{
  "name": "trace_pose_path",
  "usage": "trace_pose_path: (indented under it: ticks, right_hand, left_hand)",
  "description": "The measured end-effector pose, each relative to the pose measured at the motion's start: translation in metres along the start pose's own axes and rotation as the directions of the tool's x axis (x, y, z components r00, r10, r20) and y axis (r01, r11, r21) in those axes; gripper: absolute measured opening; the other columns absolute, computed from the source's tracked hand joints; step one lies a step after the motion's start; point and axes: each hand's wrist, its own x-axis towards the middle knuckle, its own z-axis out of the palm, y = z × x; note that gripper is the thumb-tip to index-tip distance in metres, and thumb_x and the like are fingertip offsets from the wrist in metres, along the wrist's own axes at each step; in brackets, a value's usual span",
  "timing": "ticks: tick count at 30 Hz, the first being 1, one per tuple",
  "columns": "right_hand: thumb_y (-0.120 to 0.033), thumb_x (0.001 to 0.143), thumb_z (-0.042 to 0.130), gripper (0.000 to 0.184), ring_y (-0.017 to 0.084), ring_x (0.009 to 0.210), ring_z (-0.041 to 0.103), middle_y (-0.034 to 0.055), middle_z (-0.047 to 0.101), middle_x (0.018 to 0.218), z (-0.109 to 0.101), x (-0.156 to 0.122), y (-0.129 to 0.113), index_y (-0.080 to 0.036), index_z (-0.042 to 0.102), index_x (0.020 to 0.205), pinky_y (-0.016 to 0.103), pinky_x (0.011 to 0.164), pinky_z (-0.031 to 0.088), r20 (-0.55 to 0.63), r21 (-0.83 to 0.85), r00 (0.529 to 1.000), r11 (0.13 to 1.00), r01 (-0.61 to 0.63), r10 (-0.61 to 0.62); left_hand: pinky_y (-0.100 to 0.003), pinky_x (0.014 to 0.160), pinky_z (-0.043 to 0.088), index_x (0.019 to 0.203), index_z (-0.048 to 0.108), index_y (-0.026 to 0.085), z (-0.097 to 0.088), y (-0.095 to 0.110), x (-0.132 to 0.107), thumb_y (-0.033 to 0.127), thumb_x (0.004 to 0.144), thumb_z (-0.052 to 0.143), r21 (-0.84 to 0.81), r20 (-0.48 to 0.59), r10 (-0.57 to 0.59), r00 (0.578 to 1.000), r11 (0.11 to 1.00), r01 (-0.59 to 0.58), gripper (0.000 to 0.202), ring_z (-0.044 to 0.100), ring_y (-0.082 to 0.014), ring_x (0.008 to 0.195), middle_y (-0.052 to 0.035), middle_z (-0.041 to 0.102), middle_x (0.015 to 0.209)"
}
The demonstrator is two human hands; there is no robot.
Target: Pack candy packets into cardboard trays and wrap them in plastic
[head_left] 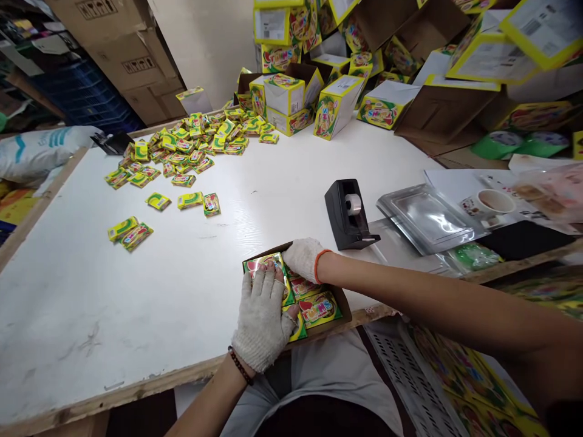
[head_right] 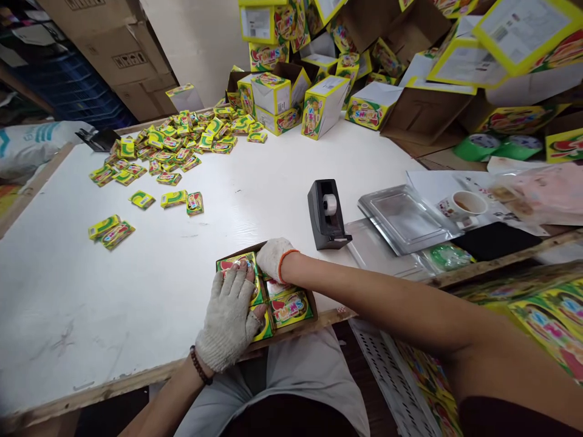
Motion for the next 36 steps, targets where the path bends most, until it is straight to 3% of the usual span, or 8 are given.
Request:
trace_pose_path:
  ticks: [4, 7, 12, 19, 26, 32, 36]
  right_hand:
    - [-0.014, 0.096, 0.047, 0.027, 0.031, 0.103, 0.069, 0.0196, 0.07, 0.109, 0.007, -0.013, 0.004, -0.011, 0.066, 0.115, 0.04, 0.078, 0.059, -0.136, 0.006, 0.989, 0.998, -0.062, 0.062]
    - [-0.009, 0.096, 0.039, 0.032, 0.029, 0.103, 0.066, 0.0207, 0.065, 0.115, 0.02, -0.018, 0.003, -0.011, 0.065, 0.113, 0.038, 0.075, 0.058, -0.21, -0.007, 0.97, 0.992, -0.124, 0.119]
    - [-0.008, 0.095, 0.039, 0.032, 0.03, 0.104, 0.063, 0.0202, 0.064, 0.113, 0.033, -0.018, -0.001, -0.01, 0.065, 0.113, 0.037, 0.077, 0.056, -0.181, -0.024, 0.978, 0.993, -0.113, 0.107]
    - [-0.012, 0.099, 0.032, 0.043, 0.032, 0.106, 0.058, 0.0197, 0.058, 0.123, 0.035, -0.025, -0.006, -0.011, 0.055, 0.135, 0.039, 0.078, 0.054, -0.157, -0.047, 0.983, 0.993, -0.108, 0.099]
    - [-0.012, 0.096, 0.038, 0.043, 0.033, 0.111, 0.054, 0.0214, 0.053, 0.125, 0.044, -0.023, -0.015, -0.017, 0.057, 0.134, 0.04, 0.076, 0.055, -0.096, -0.004, 0.986, 0.99, -0.139, 0.138]
    - [-0.015, 0.097, 0.038, 0.046, 0.034, 0.117, 0.053, 0.0212, 0.051, 0.13, 0.035, -0.024, -0.012, -0.022, 0.056, 0.139, 0.044, 0.085, 0.054, -0.048, 0.118, 0.99, 0.985, -0.13, 0.136]
    - [-0.012, 0.09, 0.047, 0.054, 0.037, 0.118, 0.052, 0.0204, 0.048, 0.136, 0.024, -0.027, -0.003, -0.025, 0.053, 0.143, 0.046, 0.087, 0.052, 0.035, 0.176, 0.996, 0.981, -0.087, 0.082]
  left_hand:
    - [-0.057, 0.12, 0.027, 0.142, 0.052, 0.006, -0.002, 0.0, 0.0, 0.042, 0.091, 0.056, -0.016, -0.003, -0.004, 1.0, 1.0, 0.003, 0.062, 0.044, -0.038, 0.14, -0.0198, 0.055, 0.145]
    - [-0.058, 0.12, 0.026, 0.143, 0.05, 0.006, -0.002, 0.001, 0.0, 0.043, 0.091, 0.055, -0.021, 0.02, -0.006, 1.0, 1.0, 0.006, 0.064, 0.043, -0.0387, 0.14, -0.0198, 0.053, 0.147]
    - [-0.058, 0.121, 0.027, 0.144, 0.05, 0.007, -0.002, 0.001, 0.0, 0.039, 0.091, 0.055, -0.019, 0.038, -0.026, 0.999, 0.999, 0.026, 0.063, 0.044, -0.0376, 0.14, -0.018, 0.054, 0.147]
    - [-0.058, 0.122, 0.026, 0.143, 0.051, 0.008, -0.001, 0.001, -0.001, 0.043, 0.091, 0.056, -0.036, 0.043, -0.029, 0.999, 0.999, 0.03, 0.063, 0.043, -0.0372, 0.141, -0.0176, 0.051, 0.15]
    - [-0.058, 0.121, 0.027, 0.142, 0.053, 0.008, 0.0, 0.0, 0.0, 0.044, 0.09, 0.056, -0.052, 0.012, -0.022, 1.0, 0.998, 0.023, 0.063, 0.045, -0.0372, 0.139, -0.017, 0.053, 0.148]
    - [-0.061, 0.119, 0.029, 0.144, 0.05, 0.009, 0.001, 0.003, -0.001, 0.043, 0.089, 0.059, -0.088, -0.006, -0.044, 0.999, 0.995, 0.043, 0.066, 0.042, -0.0377, 0.141, -0.0185, 0.048, 0.152]
    - [-0.06, 0.12, 0.03, 0.14, 0.055, 0.017, -0.01, -0.004, -0.002, 0.039, 0.088, 0.06, -0.24, 0.003, -0.007, 1.0, 0.971, 0.007, 0.056, 0.042, -0.036, 0.142, -0.0157, 0.051, 0.15]
